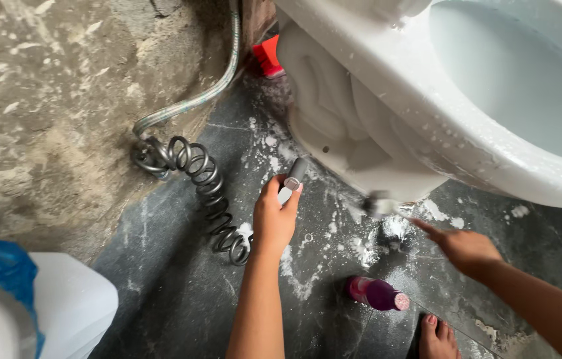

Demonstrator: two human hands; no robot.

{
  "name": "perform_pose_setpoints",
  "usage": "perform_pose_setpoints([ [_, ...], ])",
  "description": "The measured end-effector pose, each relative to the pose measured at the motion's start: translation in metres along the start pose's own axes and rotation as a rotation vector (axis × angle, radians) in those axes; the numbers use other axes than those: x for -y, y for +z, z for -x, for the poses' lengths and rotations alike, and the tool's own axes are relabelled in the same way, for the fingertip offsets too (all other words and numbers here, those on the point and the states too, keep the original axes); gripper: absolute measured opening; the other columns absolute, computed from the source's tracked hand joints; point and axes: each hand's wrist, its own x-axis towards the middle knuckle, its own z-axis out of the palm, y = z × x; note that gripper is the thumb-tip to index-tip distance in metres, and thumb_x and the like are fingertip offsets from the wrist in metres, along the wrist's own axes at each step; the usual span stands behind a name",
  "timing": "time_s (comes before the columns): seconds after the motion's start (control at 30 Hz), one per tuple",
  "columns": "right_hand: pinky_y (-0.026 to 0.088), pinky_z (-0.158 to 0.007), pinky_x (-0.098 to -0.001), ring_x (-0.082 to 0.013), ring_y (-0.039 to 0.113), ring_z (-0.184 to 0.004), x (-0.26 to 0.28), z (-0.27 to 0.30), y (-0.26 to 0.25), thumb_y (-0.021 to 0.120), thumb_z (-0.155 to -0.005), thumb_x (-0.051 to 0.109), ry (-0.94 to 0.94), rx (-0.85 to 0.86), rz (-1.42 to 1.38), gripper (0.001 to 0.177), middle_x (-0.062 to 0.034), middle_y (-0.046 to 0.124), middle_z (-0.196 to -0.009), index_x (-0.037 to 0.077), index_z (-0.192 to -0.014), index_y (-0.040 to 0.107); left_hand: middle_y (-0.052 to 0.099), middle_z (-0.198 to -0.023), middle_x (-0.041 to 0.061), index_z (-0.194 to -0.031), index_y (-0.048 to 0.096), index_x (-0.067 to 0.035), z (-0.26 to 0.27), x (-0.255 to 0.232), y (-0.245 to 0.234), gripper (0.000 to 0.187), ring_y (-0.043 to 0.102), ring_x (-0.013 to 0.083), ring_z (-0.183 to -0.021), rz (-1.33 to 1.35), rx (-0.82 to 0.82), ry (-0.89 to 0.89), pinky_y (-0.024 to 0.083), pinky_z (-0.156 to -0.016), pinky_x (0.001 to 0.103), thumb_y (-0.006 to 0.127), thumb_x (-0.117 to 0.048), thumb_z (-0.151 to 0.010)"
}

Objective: The person cleans a toilet by scrubbing the lid, seat, and base with a brush, applying liquid cleaner, and rinsing surfaces with a handheld sprayer.

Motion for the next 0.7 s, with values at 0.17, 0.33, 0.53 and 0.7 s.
perform_pose_setpoints([
  [0.17,0.056,-0.076,-0.0391,-0.0178,0.066,-0.069,0.051,-0.05,-0.014,0.03,-0.105,0.006,-0.097,-0.156,-0.088,0.077,-0.0202,0.069,-0.104,0.053,-0.163,0.011,0.071,-0.113,0.012,-0.12,0.065,-0.008,-0.001,0.001,0.005,0.038,0.072,0.0289,-0.095,-0.006,0.001,0.023,0.056,-0.077,0.041,0.066,-0.036,-0.095],
  [0.33,0.052,-0.087,-0.049,-0.0345,0.067,-0.1,0.153,-0.128,-0.081,0.036,-0.106,0.04,-0.246,-0.542,-0.4,0.048,-0.0175,0.07,-0.111,0.04,-0.154,0.043,0.073,-0.106,0.014,-0.115,0.066,-0.006,0.006,0.007,0.013,0.035,0.071,0.0322,-0.094,-0.057,-0.044,0.072,0.055,-0.079,0.042,0.069,-0.034,-0.094],
  [0.53,0.049,-0.106,-0.0449,-0.0319,0.061,-0.122,0.055,-0.039,-0.016,0.017,-0.108,0.048,-0.068,-0.13,-0.475,0.053,-0.0156,0.058,-0.139,0.048,-0.159,0.03,0.073,-0.102,0.013,-0.115,0.065,-0.008,0.01,0.005,0.003,0.034,0.072,0.0289,-0.09,0.046,-0.047,0.032,0.055,-0.075,0.04,0.068,-0.032,-0.093],
  [0.7,0.053,-0.103,-0.046,-0.0325,0.072,-0.109,0.048,-0.06,0.001,0.021,-0.107,0.043,-0.12,-0.244,-0.447,0.055,-0.0106,0.063,-0.144,0.041,-0.162,0.03,0.074,-0.103,0.012,-0.117,0.066,-0.01,0.01,-0.005,-0.006,0.034,0.072,0.0278,-0.088,0.027,-0.018,-0.02,0.055,-0.074,0.04,0.067,-0.034,-0.094],
])
